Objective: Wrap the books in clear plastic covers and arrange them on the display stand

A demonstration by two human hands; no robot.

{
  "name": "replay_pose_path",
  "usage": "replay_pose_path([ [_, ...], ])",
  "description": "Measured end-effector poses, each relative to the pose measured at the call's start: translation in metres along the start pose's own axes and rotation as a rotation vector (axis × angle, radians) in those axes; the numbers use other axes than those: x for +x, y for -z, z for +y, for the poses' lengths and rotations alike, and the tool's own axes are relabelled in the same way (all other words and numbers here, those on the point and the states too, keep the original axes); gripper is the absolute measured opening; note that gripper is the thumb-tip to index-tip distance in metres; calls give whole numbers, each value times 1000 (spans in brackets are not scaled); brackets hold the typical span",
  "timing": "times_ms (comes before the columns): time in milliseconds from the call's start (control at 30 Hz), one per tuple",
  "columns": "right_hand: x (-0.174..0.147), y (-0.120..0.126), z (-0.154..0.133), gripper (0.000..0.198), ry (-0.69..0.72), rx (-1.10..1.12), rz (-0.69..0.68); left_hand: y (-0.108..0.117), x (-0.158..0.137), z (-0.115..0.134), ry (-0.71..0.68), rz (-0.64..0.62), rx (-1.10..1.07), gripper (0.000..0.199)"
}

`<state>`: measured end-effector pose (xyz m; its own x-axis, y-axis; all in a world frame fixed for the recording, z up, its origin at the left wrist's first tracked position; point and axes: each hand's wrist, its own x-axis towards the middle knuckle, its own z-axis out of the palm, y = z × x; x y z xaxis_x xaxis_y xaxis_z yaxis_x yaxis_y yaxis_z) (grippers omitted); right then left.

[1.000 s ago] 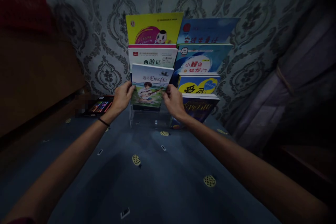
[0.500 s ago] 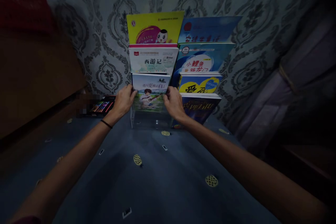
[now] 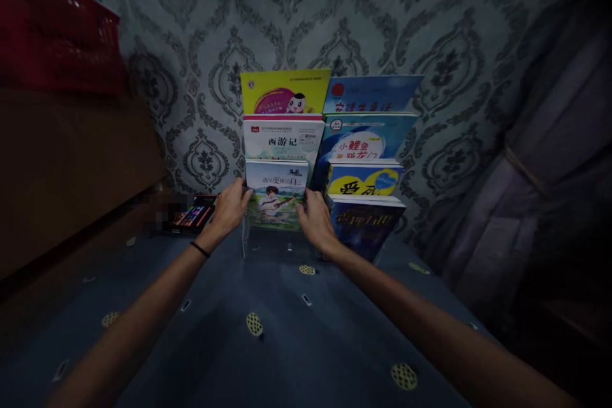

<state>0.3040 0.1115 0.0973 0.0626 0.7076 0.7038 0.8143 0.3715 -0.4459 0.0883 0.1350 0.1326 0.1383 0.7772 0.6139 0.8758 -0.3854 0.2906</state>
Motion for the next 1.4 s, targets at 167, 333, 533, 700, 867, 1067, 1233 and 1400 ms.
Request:
replay_pose_path([
  [167, 2, -3, 1, 25, -50, -61, -38, -3, 4, -1, -1, 4, -1, 10],
  [333, 1, -1, -4, 27, -63, -105, -68, -4, 5, -1, 1, 3, 15, 10],
  [533, 0, -2, -6, 29, -68, -135, -74, -2, 5, 1, -11, -7, 28, 11],
  [700, -1, -6, -4, 30, -59, -127, -63, -1, 4, 3, -24, -18, 38, 12],
  [867, -2, -8, 1, 34, -45, -95, -46, 2, 2, 2, -35, -27, 30, 12],
  [1067, -6, -9, 2, 42, -35, -55, -30, 7, -2, -1, -50, -36, 5, 10],
  [1233, -9, -6, 2, 47, -39, -26, -40, 11, -6, -3, -36, -52, -4, 12],
  [1400, -12, -4, 3, 53, -28, 6, -39, 12, -9, -5, -37, -61, -17, 13],
])
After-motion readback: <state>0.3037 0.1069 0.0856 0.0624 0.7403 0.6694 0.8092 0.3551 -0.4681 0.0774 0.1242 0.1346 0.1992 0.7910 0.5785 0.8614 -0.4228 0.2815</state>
